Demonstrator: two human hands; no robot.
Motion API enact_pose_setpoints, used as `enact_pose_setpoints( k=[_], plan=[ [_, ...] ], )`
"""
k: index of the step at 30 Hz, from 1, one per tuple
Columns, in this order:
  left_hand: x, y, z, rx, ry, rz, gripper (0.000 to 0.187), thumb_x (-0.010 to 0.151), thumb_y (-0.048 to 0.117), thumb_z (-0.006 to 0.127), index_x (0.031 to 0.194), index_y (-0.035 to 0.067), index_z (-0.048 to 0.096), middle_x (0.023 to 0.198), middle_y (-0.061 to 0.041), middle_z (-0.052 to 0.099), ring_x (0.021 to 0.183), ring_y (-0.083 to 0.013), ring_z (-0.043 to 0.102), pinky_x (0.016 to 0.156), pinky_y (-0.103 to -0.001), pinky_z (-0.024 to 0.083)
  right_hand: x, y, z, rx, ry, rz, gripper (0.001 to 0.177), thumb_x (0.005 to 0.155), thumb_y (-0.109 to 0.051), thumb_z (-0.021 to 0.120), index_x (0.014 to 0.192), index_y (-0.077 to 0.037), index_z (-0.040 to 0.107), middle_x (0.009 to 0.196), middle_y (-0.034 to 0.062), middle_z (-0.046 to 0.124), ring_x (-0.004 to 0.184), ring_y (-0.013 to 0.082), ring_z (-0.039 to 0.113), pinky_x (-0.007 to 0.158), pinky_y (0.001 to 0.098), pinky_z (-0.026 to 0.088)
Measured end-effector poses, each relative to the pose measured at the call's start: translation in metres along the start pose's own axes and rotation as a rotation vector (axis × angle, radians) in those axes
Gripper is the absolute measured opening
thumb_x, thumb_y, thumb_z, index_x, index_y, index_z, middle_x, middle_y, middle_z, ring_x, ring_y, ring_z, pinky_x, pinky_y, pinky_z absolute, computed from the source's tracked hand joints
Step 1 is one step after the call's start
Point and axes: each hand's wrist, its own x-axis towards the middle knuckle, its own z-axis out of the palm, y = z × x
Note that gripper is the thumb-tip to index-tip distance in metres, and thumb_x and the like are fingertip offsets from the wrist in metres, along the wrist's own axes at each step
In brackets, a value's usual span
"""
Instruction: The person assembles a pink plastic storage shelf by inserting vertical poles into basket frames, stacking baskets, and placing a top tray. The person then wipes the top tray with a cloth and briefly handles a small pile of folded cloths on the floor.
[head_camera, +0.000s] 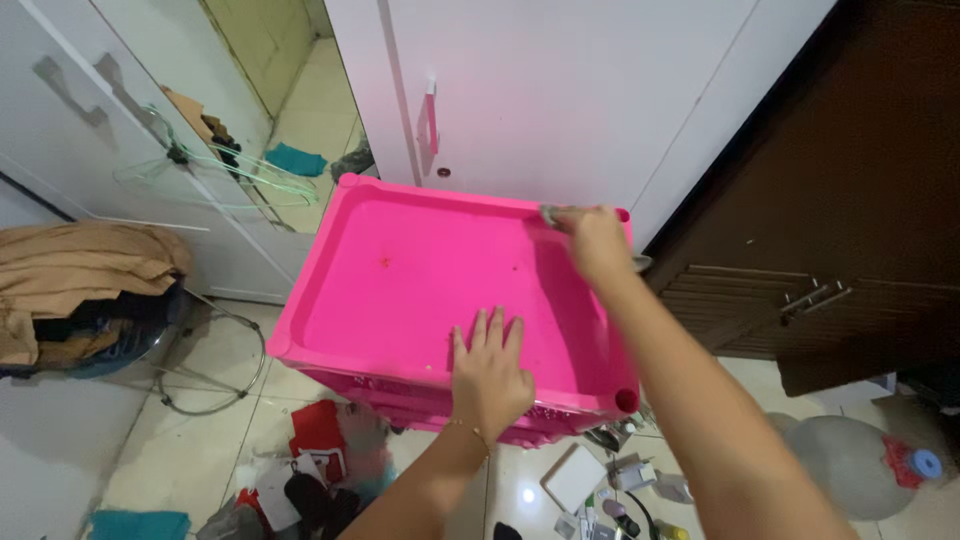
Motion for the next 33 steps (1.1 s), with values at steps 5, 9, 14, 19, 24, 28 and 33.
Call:
enact_pose_setpoints(
  k=[5, 9, 14, 19, 24, 28, 33],
  plan=[
    [0.001, -0.005, 0.011, -0.082, 0.345, -0.015, 0.088, 0.069, 0.026, 0.061, 0.147, -0.008, 0.036, 0.159, -0.026, 0.031, 0.152, -0.0386, 0.023, 0.121, -0.062, 0.017, -0.01, -0.037, 0.041, 0.139, -0.123, 0.234, 0.027, 0.083, -0.004, 0.068, 0.105, -0.014, 0.079, 0.11, 0.0164, 0.074, 0.097, 0.039, 0.07, 0.087, 0.0479, 0.056],
    [0.005, -0.006, 0.017, -0.063, 0.425, -0.009, 0.097, 0.066, 0.024, 0.06, 0.15, -0.01, 0.029, 0.161, -0.027, 0.026, 0.152, -0.0391, 0.02, 0.12, -0.062, 0.016, -0.045, -0.068, 0.015, 0.366, -0.409, 0.027, 0.043, 0.077, 0.003, 0.061, 0.113, -0.013, 0.077, 0.109, 0.0165, 0.074, 0.1, 0.0362, 0.071, 0.089, 0.0437, 0.057],
    [0.0, -0.004, 0.016, -0.079, 0.358, -0.033, 0.1, 0.067, 0.027, 0.062, 0.152, -0.008, 0.022, 0.16, -0.026, 0.023, 0.151, -0.0407, 0.016, 0.118, -0.065, 0.013, -0.084, -0.082, -0.038, 0.574, -0.731, -0.265, 0.021, 0.076, 0.003, 0.065, 0.089, -0.007, 0.079, 0.102, 0.0108, 0.079, 0.097, 0.0272, 0.072, 0.093, 0.0396, 0.055],
    [-0.003, -0.001, 0.016, -0.079, 0.313, -0.064, 0.096, 0.073, 0.025, 0.061, 0.154, -0.006, 0.021, 0.162, -0.025, 0.025, 0.152, -0.0397, 0.018, 0.118, -0.064, 0.015, -0.066, -0.062, -0.065, 0.471, -0.975, -0.488, 0.023, 0.073, 0.002, 0.066, 0.086, -0.01, 0.08, 0.099, 0.0057, 0.079, 0.096, 0.0256, 0.072, 0.085, 0.0385, 0.057],
    [0.003, -0.005, 0.014, -0.038, 0.219, -0.067, 0.093, 0.076, 0.025, 0.059, 0.154, -0.007, 0.02, 0.161, -0.024, 0.026, 0.152, -0.038, 0.019, 0.119, -0.062, 0.016, -0.026, -0.037, -0.077, -0.097, -1.03, -0.148, 0.026, 0.063, -0.008, 0.077, 0.088, -0.014, 0.08, 0.096, 0.0036, 0.077, 0.092, 0.0252, 0.07, 0.077, 0.0423, 0.058],
    [0.001, -0.002, 0.017, -0.017, 0.25, -0.061, 0.092, 0.075, 0.026, 0.06, 0.153, -0.006, 0.022, 0.159, -0.024, 0.029, 0.149, -0.0376, 0.023, 0.118, -0.06, 0.018, -0.055, -0.062, -0.067, 0.124, -0.775, -0.064, 0.036, 0.062, -0.003, 0.072, 0.094, -0.015, 0.081, 0.103, 0.007, 0.076, 0.087, 0.027, 0.072, 0.074, 0.0428, 0.059],
    [0.002, -0.004, 0.018, -0.032, 0.323, -0.051, 0.087, 0.077, 0.025, 0.06, 0.153, -0.005, 0.028, 0.157, -0.022, 0.037, 0.149, -0.0365, 0.03, 0.119, -0.058, 0.021, -0.093, -0.089, -0.053, 0.287, -0.608, -0.287, 0.024, 0.069, -0.003, 0.07, 0.089, -0.012, 0.08, 0.093, 0.0066, 0.078, 0.083, 0.0304, 0.072, 0.08, 0.0442, 0.058]
  ],
)
